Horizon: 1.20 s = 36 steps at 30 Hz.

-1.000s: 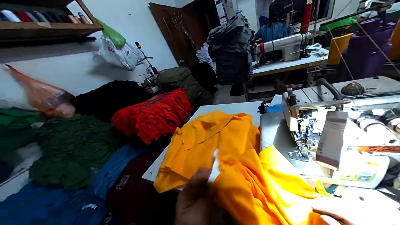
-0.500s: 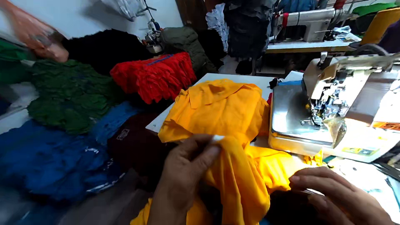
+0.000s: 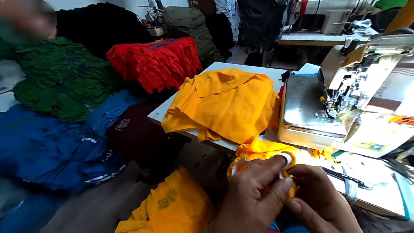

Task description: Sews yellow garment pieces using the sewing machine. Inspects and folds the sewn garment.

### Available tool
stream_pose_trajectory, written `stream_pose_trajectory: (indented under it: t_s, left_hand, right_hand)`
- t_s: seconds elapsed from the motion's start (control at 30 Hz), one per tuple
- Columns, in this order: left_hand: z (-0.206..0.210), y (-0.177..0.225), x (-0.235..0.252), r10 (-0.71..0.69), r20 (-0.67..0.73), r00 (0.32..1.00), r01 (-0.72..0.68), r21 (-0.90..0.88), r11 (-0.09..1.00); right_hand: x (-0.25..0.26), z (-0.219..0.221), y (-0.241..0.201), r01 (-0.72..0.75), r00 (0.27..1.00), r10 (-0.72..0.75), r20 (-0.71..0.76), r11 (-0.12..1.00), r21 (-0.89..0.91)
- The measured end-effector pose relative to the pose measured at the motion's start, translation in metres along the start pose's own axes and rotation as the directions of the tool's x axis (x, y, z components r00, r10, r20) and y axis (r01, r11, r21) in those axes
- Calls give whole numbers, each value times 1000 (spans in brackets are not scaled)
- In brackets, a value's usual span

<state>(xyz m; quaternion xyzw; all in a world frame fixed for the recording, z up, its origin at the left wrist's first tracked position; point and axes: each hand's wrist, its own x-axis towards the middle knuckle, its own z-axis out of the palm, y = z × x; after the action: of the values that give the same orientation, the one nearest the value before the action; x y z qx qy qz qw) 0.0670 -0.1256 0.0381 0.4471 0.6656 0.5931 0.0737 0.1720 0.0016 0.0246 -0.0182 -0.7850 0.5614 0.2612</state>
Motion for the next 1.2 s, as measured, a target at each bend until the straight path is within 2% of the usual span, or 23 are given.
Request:
stream_pose_trajectory:
  t_s: [0.1,0.2,0.27,0.33,0.4,0.47,0.5,0.63,0.77,0.8,0.87,0.93,1.0,1.1,1.2]
  left_hand:
    - [14,11,-9,-104,139,985,117,-95,989]
    - [23,19,-17,-181,297,938,233,-151,961]
    - [25,17,-21,-190,330,925,248,-145,958]
    - [19,10,-24,-171,268,948,214,-139,967]
    - [7,2,-24,-193,102,976,205,-118,972]
    - [-7,-11,-25,-227,-36,973,227,2,974]
    - [-11,-17,-28,-253,-48,966,256,79,963]
    - [2,-24,-49,-409,69,910,383,239,892]
    - [20,-43,-69,-341,-75,937,345,349,871]
    - [18,-44,-70,-346,-104,932,361,309,880]
    - [8,-41,-67,-465,-110,878,471,33,882]
    - [-4,-37,-63,-602,-65,796,543,-363,757]
    - [-13,-30,-58,-657,-38,753,514,-589,623]
    - [-17,-26,-56,-657,24,754,465,-725,508]
    - [-17,-34,-63,-581,125,805,447,-770,455]
  right_hand:
    - [-4,-9,12,-37,998,38,-54,999,23]
    - [-9,-16,16,-99,993,103,-61,992,78]
    - [-12,-22,19,-124,991,129,-45,987,100]
    - [-12,-27,21,-133,990,135,-42,990,55]
    - [-12,-29,21,-123,989,122,-82,992,-7]
    - [-11,-30,19,-131,986,134,-103,991,37]
    - [-10,-31,16,-140,984,147,-100,987,79]
    - [-7,-29,12,-150,985,161,-58,975,165]
    - [-6,-24,0,-167,986,169,-9,979,118]
    - [-8,-26,3,-151,988,149,32,985,79]
    - [-13,-34,14,-76,985,82,151,996,-43]
    - [-13,-38,17,-28,974,75,213,976,-216]
    - [-14,-34,14,-39,978,117,173,916,-399]
    - [-25,-33,26,-67,978,153,143,875,-480]
    - [-29,-35,27,-164,961,256,106,833,-529]
